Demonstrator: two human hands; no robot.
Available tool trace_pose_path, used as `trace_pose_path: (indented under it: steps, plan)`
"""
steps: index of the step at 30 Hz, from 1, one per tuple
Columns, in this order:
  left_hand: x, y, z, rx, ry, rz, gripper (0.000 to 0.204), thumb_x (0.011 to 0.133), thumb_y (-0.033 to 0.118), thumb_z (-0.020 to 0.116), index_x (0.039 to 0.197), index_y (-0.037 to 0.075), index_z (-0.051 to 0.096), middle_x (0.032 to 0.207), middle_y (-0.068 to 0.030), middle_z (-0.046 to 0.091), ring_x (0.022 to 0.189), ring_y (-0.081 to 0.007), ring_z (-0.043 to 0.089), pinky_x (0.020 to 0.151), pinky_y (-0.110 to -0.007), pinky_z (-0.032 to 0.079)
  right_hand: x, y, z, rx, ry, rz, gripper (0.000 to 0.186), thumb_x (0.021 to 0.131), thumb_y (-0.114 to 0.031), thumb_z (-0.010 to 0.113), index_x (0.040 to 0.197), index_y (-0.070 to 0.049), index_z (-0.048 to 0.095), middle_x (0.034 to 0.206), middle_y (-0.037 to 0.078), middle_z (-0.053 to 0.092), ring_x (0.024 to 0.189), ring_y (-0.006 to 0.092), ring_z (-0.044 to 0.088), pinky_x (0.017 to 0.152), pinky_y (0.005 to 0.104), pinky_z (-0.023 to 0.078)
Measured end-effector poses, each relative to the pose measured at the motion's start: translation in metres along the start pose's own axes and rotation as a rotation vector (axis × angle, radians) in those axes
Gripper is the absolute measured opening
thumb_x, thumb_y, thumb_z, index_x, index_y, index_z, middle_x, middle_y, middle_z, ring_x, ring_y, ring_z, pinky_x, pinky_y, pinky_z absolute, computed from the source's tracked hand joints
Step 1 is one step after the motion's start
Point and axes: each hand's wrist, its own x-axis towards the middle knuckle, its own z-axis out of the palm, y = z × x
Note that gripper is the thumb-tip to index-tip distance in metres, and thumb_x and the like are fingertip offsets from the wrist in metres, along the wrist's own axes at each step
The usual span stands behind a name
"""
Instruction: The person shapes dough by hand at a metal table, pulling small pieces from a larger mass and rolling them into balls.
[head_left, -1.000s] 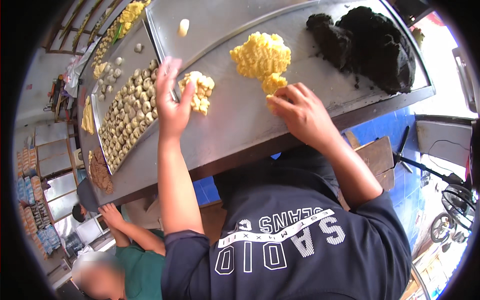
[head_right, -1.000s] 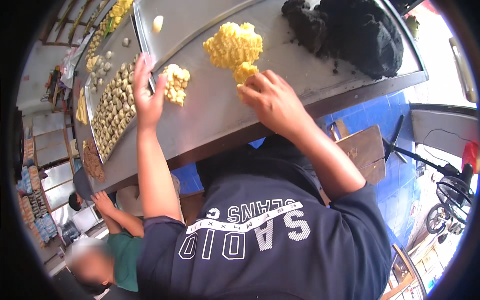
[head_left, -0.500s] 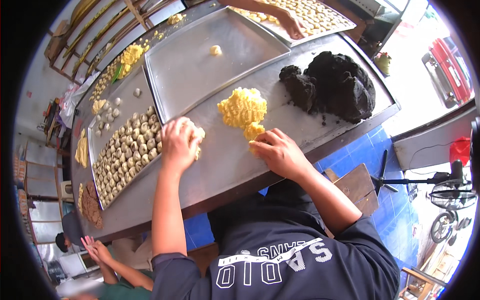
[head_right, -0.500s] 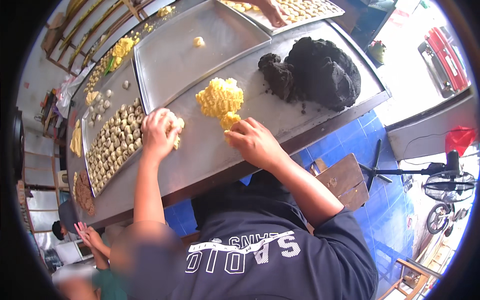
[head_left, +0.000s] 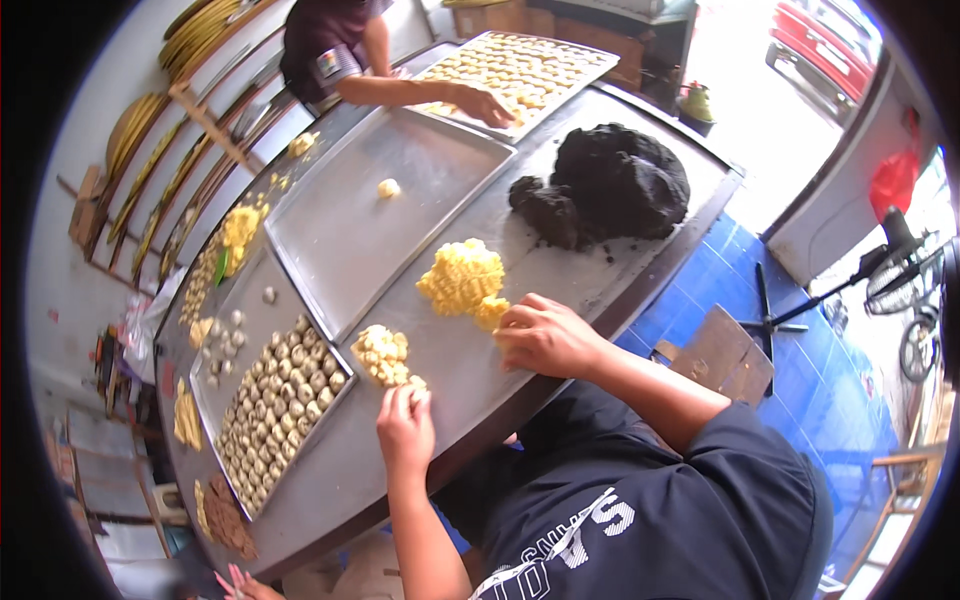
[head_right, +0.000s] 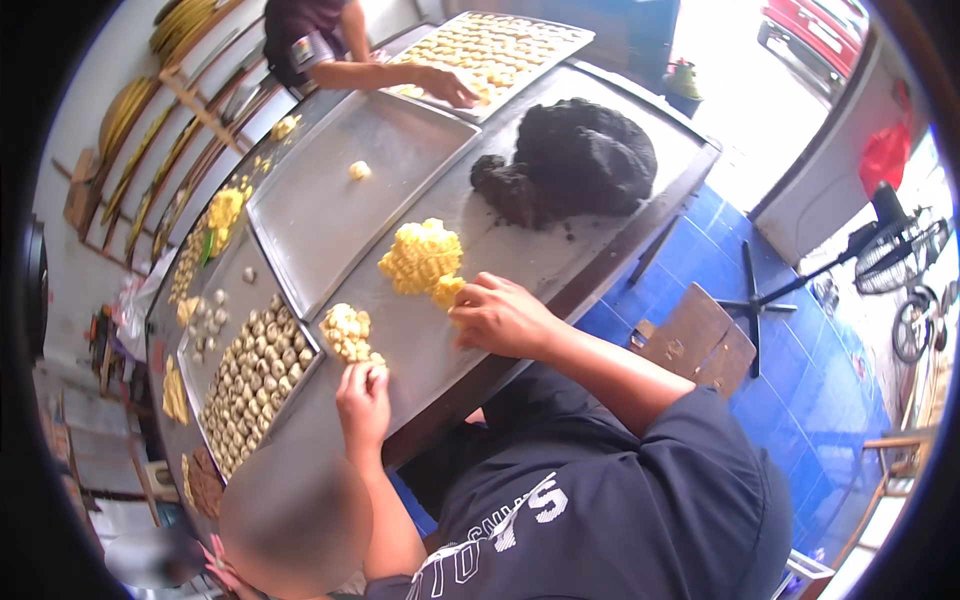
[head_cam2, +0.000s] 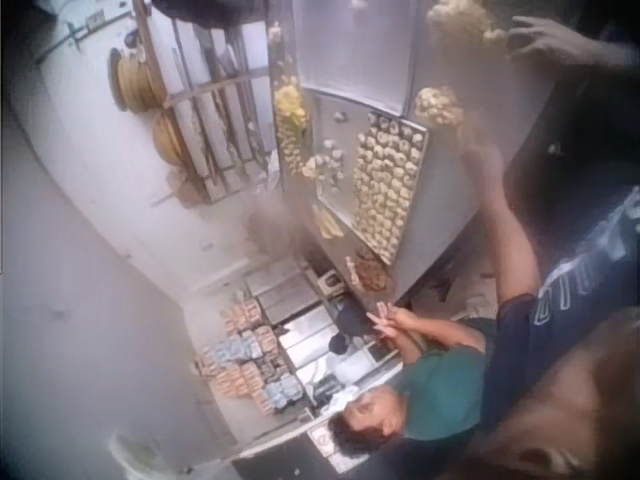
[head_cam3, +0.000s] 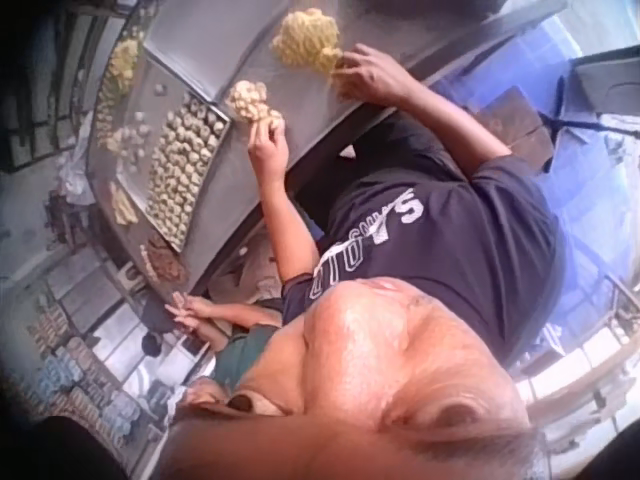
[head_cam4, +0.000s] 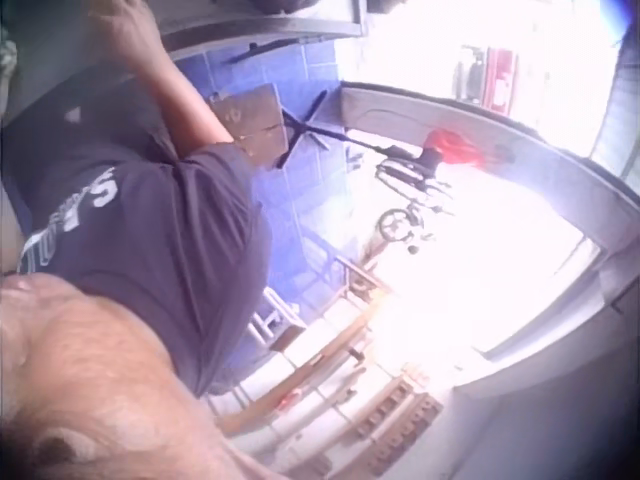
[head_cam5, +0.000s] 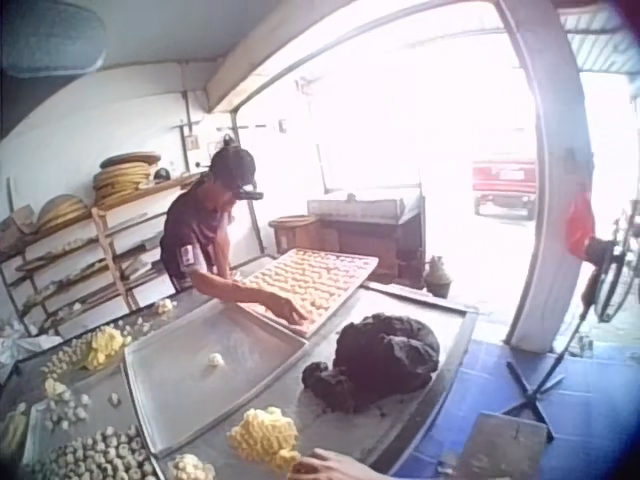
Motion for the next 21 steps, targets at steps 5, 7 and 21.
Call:
trace_pose_path:
  steps: [5,7,21]
  plan:
    - [-0.025,-0.027,0.002,-0.072,0.212,-0.043,0.021,0.117,0.008,0.067,0.135,0.000,0.075,0.113,-0.0078,0.080,0.099,-0.0165,0.075,0.091,-0.037,0.064,-0.007,0.004,-0.002,0.130,0.002,-0.123,0.026,0.095,-0.023,0.086,0.115,-0.009,0.078,0.133,0.011,0.070,0.120,0.0340,0.070,0.102,0.0465,0.063]
    - [-0.031,-0.033,0.006,-0.181,0.233,-0.119,0.023,0.118,0.010,0.066,0.136,0.000,0.074,0.114,-0.0072,0.079,0.100,-0.0174,0.075,0.090,-0.036,0.063,-0.012,-0.003,0.002,0.056,0.096,-0.090,0.032,0.098,-0.020,0.082,0.126,-0.008,0.074,0.136,0.016,0.067,0.122,0.0363,0.070,0.100,0.0474,0.065]
    - [-0.032,-0.028,-0.001,-0.754,0.357,-0.315,0.012,0.114,0.002,0.071,0.126,0.003,0.073,0.152,-0.0228,0.074,0.097,-0.0093,0.071,0.088,-0.028,0.062,0.012,-0.001,0.028,-0.281,-0.110,-0.118,0.012,0.095,-0.021,0.075,0.100,-0.010,0.072,0.112,0.012,0.066,0.108,0.0317,0.067,0.093,0.0443,0.061]
